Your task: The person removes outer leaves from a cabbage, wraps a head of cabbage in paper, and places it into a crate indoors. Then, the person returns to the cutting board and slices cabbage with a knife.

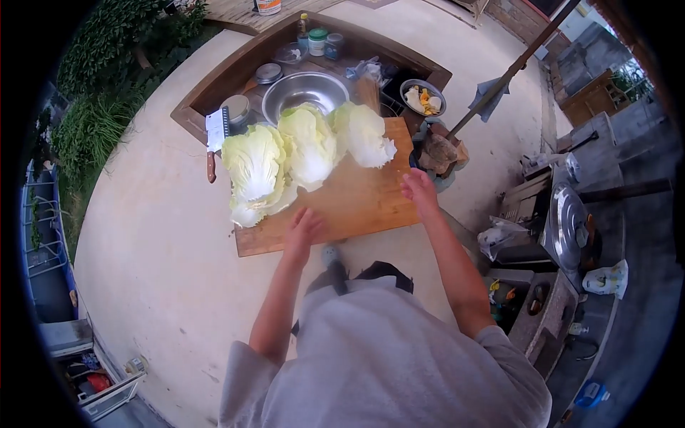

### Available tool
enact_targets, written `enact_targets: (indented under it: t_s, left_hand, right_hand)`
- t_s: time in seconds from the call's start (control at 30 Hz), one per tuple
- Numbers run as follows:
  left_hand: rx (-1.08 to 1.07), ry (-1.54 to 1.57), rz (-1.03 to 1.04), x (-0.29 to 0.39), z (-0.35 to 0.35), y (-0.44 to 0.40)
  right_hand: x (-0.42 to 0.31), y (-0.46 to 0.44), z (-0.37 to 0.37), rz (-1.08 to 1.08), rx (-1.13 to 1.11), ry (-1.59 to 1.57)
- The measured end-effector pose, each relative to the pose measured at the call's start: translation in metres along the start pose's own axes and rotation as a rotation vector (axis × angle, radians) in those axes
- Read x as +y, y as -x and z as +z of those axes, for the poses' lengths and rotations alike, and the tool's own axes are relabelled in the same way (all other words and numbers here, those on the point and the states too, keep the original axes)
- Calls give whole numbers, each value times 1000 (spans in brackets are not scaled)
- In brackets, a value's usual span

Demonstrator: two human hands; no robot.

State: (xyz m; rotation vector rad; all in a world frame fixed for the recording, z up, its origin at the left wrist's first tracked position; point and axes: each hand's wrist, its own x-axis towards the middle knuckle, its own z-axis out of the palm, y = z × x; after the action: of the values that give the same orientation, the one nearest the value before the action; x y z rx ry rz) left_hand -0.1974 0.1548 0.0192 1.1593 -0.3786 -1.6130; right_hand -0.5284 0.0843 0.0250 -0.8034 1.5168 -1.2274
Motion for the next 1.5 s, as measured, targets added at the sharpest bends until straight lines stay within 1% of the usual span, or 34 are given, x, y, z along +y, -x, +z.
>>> enact_targets:
  t_s: [0.03, 0.13, 0.17, 0.27, 0.3, 0.4, 0.43, 0.53, 0.57, 0.67, 0.7, 0.73, 0.77, 0.8, 0.87, 0.9, 0.97, 1.0, 1.03, 1.07, 1.1, 1.13, 1.2, 1.23, 1.33, 1.43, 1.5]
  left_hand:
    - [14, 25, -22, 4, 5, -23]
    - [76, 134, -127, 6, 16, -77]
    - [95, 179, -158, 9, 21, -88]
    - [117, 222, -104, 8, 36, -100]
    - [186, 219, -77, 7, 43, -99]
    - [251, 212, -1, -6, 48, -110]
    - [258, 111, -5, -13, 44, -121]
    - [152, -65, 80, 11, 61, -94]
    - [119, -98, 90, 23, 70, -77]
    - [111, -66, 124, 20, 83, -48]
    - [112, -59, 84, 7, 79, -49]
    - [104, -39, 90, 2, 82, -47]
    - [95, -18, 93, -3, 87, -43]
    - [84, 1, 98, -7, 92, -42]
    - [57, -110, 89, -20, 89, -52]
    - [41, -167, 85, -27, 87, -58]
    - [13, -134, 101, -32, 94, -59]
    - [-2, -119, 109, -34, 96, -58]
    - [-32, -140, 147, -34, 101, -58]
    - [-60, -160, 187, -33, 106, -58]
    - [-85, -179, 231, -33, 107, -58]
    - [-110, -192, 192, -33, 105, -58]
    - [-153, -216, 117, -34, 96, -57]
    - [-218, -149, 155, -39, 93, -54]
    - [-274, -218, 198, -47, 90, -49]
    - [-332, -143, 202, -45, 100, -46]
    - [-407, -158, 155, -39, 108, -41]
  right_hand:
    - [-1, -26, 13, -21, 30, 45]
    - [-9, -79, 42, 164, 45, 140]
    - [-6, -94, 47, 192, -12, 133]
    - [13, -124, 66, 170, -111, 71]
    - [21, -130, 68, 163, -101, 169]
    - [34, -146, 52, 240, -329, 76]
    - [18, -139, 52, 305, -310, 69]
    - [-8, -126, 24, 395, -332, -136]
    - [-13, -115, 12, 388, -317, -231]
    - [-31, -88, -20, 380, -277, -541]
    - [-36, -78, -30, 394, -274, -659]
    - [-41, -69, -37, 408, -264, -778]
    - [-46, -60, -41, 399, -373, -904]
    - [-52, -53, -41, 390, -426, -931]
    - [-63, -34, -26, 362, -536, -987]
    - [-61, -25, -18, 334, -504, -931]
    - [-75, -3, 20, 238, -482, -658]
    - [-75, 6, 38, 184, -528, -575]
    - [-72, 12, 52, 204, -470, -441]
    - [-71, 16, 65, 201, -484, -233]
    - [-49, 14, 69, 209, -471, -189]
    - [-39, 13, 75, 219, -461, -146]
    - [-32, 10, 68, 237, -438, 10]
    - [-34, 10, 66, 244, -428, 88]
    - [-37, 12, 52, 109, -444, 298]
    - [-49, 20, 45, 328, -307, 244]
    - [-53, 32, 45, 277, -381, -147]
